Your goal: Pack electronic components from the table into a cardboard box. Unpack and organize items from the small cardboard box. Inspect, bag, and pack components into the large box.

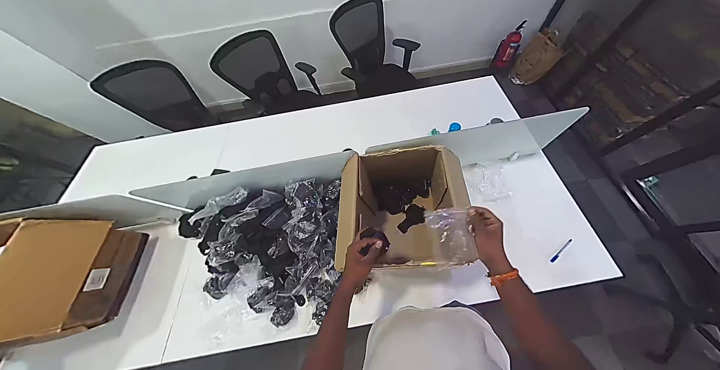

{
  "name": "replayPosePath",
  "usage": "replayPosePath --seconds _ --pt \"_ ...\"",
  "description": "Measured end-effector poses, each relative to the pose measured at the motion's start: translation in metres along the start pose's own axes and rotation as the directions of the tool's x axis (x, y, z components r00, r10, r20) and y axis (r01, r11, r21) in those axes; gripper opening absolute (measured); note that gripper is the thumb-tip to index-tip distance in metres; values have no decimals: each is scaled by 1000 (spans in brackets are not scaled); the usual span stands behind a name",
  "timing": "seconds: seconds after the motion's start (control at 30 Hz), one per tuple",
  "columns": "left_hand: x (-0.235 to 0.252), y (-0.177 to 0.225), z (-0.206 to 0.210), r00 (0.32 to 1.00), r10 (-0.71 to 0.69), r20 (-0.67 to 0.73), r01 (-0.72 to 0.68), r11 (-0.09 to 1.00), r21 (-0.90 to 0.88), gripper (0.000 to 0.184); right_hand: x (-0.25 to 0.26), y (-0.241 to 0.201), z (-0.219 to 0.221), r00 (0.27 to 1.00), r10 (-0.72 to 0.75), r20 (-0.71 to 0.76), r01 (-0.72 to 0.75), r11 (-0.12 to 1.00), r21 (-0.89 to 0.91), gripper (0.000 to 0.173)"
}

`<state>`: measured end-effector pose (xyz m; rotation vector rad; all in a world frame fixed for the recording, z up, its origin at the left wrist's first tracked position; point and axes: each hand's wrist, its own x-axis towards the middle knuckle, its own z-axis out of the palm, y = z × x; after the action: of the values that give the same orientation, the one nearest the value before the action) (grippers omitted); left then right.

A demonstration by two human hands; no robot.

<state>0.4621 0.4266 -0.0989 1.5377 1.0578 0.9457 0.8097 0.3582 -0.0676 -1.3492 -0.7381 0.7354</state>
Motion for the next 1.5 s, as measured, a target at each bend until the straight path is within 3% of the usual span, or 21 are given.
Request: replayPosePath --seconds 0.1,0.2,0.33,0.47,0.57,0.67,0.77,0.83,0.9,1.03,1.17,1.23,1.33,1.43,1.5 --pt "-3 -7 20 985 70 -156 -51 991 126 18 35 3 -48 971 49 -236 -35 998 61 37" --pt "-6 -5 38 967 105 -232 -33 954 298 19 69 23 -89 923 43 -382 -26 998 50 17" --pt "-16 -4 59 952 117 -283 23 894 447 24 110 58 -121 893 114 -435 -88 993 80 19" --pt "-22 -6 75 942 150 -299 81 765 638 31 149 89 -130 871 88 -484 -88 996 21 22" --pt "-17 -10 74 927 162 -339 113 742 661 28 176 115 -136 851 109 -514 -129 992 -2 25" --pt "-16 -9 73 922 190 -337 88 746 660 28 198 143 -138 870 136 -473 -156 988 -3 34" --pt "-17 -9 71 937 182 -299 51 773 633 26 206 167 -143 947 229 -224 -259 959 -115 64" --pt "-18 -8 67 950 175 -261 19 797 603 25 204 179 -143 935 338 -103 -353 908 -225 81" --pt "-17 -9 64 958 168 -231 -3 814 580 28 196 180 -143 916 391 -91 -399 866 -301 88" --pt "-14 -8 54 979 113 -168 -23 886 463 39 164 149 -138 940 249 -232 -316 891 -326 75" --pt "-12 3 45 988 23 -150 4 984 177 77 115 78 -116 916 -178 -359 66 950 -304 51" --pt "-11 11 41 991 -41 -128 48 997 54 87 81 43 -96 861 -408 -304 322 899 -297 37" --pt "-10 14 27 994 -113 -11 113 994 -4 72 29 16 -49 859 -501 -101 472 854 -220 20" --pt "-8 18 16 983 -153 100 164 980 -114 53 -17 11 15 909 -274 313 364 888 -281 31" --pt "-7 20 12 977 -140 161 175 958 -226 49 -38 5 61 834 20 551 217 907 -361 50"
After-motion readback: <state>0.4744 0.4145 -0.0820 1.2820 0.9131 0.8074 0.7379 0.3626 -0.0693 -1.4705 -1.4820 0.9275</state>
